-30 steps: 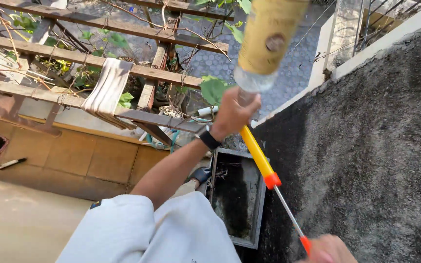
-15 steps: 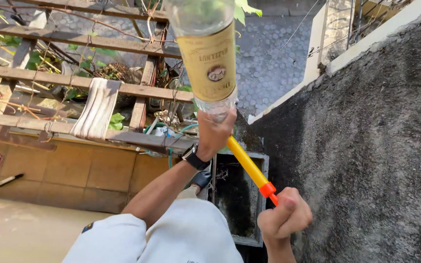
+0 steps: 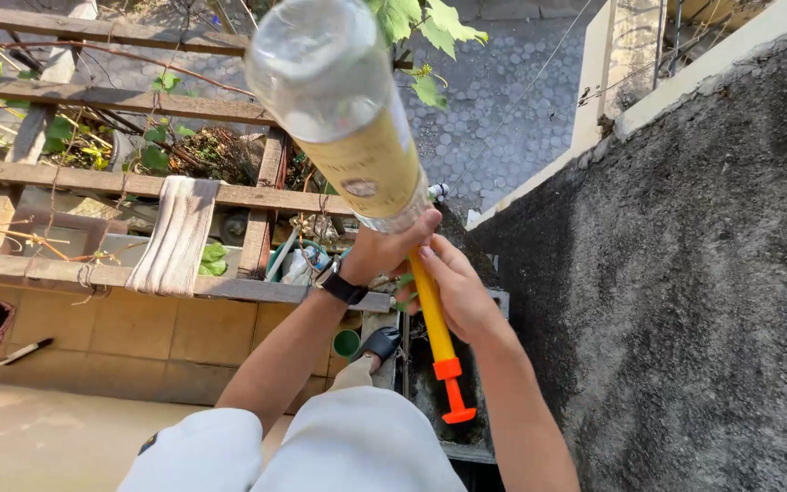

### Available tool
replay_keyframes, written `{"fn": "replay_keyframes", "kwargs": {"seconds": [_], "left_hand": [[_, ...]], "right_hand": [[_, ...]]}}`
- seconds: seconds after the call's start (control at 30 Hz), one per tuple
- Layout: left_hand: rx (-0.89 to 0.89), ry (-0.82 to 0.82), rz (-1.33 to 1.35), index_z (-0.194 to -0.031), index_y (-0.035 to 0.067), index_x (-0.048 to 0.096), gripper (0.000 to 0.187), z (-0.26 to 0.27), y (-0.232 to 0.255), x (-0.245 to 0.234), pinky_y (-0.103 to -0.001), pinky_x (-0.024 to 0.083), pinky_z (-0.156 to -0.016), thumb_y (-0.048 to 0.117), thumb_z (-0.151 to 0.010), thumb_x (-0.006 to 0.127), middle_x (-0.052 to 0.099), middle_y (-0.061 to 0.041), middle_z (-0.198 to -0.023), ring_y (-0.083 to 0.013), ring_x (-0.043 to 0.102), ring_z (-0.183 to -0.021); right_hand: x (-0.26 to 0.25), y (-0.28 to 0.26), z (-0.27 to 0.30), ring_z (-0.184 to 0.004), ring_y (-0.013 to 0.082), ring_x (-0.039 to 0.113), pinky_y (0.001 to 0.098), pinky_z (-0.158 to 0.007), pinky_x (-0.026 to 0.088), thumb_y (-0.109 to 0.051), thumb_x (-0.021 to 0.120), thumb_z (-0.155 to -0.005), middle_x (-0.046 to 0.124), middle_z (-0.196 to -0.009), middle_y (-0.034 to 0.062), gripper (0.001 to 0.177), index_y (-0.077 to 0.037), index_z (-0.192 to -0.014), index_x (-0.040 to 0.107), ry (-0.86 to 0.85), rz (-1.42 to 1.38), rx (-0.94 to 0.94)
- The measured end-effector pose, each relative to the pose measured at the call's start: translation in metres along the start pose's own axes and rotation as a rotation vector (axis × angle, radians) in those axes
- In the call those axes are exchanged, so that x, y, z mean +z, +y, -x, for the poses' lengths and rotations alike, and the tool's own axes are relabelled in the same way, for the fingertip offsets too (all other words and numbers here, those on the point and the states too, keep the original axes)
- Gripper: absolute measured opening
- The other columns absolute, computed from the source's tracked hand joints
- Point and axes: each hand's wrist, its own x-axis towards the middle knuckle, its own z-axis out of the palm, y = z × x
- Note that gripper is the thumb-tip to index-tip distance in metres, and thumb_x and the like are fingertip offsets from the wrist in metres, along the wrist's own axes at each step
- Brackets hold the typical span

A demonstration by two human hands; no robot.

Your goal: The recorder is assembling and pressurizing a DIY air horn using a plastic syrup bottle and a hand pump on a balcony.

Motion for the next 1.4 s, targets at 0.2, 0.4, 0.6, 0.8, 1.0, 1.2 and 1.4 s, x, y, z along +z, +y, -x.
{"fn": "replay_keyframes", "kwargs": {"seconds": [0.2, 0.4, 0.6, 0.8, 1.0, 1.2, 1.4], "left_hand": [[0.296, -0.255, 0.231, -0.142, 0.007, 0.048, 0.078, -0.025, 0.079, -0.012, -0.031, 0.048, -0.113, 0.032, -0.084, 0.093, 0.056, 0.000, -0.144, -0.0119, 0.057, -0.133], [0.235, -0.077, -0.243, -0.139, -0.002, 0.057, 0.073, -0.047, 0.036, -0.053, -0.034, 0.053, -0.110, 0.024, -0.081, 0.092, 0.065, -0.010, -0.138, -0.0177, 0.064, -0.126], [0.068, 0.031, -0.328, -0.127, -0.002, 0.066, 0.052, -0.059, 0.030, -0.059, -0.033, 0.059, -0.100, 0.019, -0.086, 0.090, 0.074, -0.011, -0.126, -0.0158, 0.071, -0.115], [0.142, 0.046, -0.244, -0.128, -0.004, 0.059, 0.057, -0.057, 0.036, -0.058, -0.032, 0.058, -0.100, 0.019, -0.085, 0.089, 0.069, -0.008, -0.125, -0.0145, 0.069, -0.115], [0.118, 0.028, -0.405, -0.124, -0.005, 0.066, 0.050, -0.055, 0.044, -0.057, -0.030, 0.060, -0.089, 0.018, -0.085, 0.090, 0.074, -0.010, -0.121, -0.0145, 0.073, -0.109], [0.104, 0.033, -0.377, -0.125, -0.004, 0.065, 0.052, -0.052, 0.038, -0.058, -0.029, 0.061, -0.087, 0.019, -0.085, 0.089, 0.073, -0.010, -0.121, -0.0139, 0.072, -0.109], [0.088, 0.047, -0.354, -0.123, -0.002, 0.066, 0.051, -0.048, 0.028, -0.059, -0.029, 0.062, -0.087, 0.021, -0.085, 0.090, 0.073, -0.008, -0.119, -0.0128, 0.073, -0.107]], "right_hand": [[-0.004, 0.020, -0.038, -0.052, 0.0079, 0.048, 0.0255, -0.042, 0.039, -0.024, 0.053, -0.109, 0.054, -0.081, 0.0016, 0.024, -0.002, -0.118, 0.050, 0.065, 0.028, -0.202], [-0.024, 0.007, -0.078, -0.049, 0.0078, 0.048, 0.0255, -0.041, 0.040, -0.025, 0.052, -0.106, 0.057, -0.080, 0.0015, 0.023, -0.004, -0.112, 0.059, 0.212, 0.075, -0.208], [-0.033, 0.004, -0.111, -0.049, 0.0075, 0.048, 0.0259, -0.041, 0.040, -0.022, 0.056, -0.104, 0.057, -0.080, 0.0019, 0.021, -0.003, -0.111, 0.061, 0.199, 0.058, -0.240], [-0.033, 0.003, -0.114, -0.049, 0.0076, 0.048, 0.0258, -0.041, 0.040, -0.021, 0.056, -0.104, 0.058, -0.080, 0.0020, 0.022, -0.002, -0.113, 0.064, 0.210, 0.081, -0.229], [-0.027, 0.003, -0.110, -0.052, 0.0067, 0.049, 0.0247, -0.043, 0.039, -0.021, 0.056, -0.105, 0.058, -0.080, 0.0022, 0.023, 0.000, -0.113, 0.063, 0.194, 0.050, -0.229], [-0.029, 0.006, -0.109, -0.052, 0.0067, 0.049, 0.0246, -0.043, 0.040, -0.020, 0.056, -0.104, 0.057, -0.079, 0.0015, 0.023, 0.000, -0.112, 0.063, 0.196, 0.048, -0.224], [-0.034, 0.011, -0.109, -0.053, 0.0068, 0.049, 0.0245, -0.043, 0.040, -0.020, 0.056, -0.104, 0.057, -0.080, 0.0020, 0.023, 0.000, -0.112, 0.063, 0.205, 0.049, -0.207]]}}
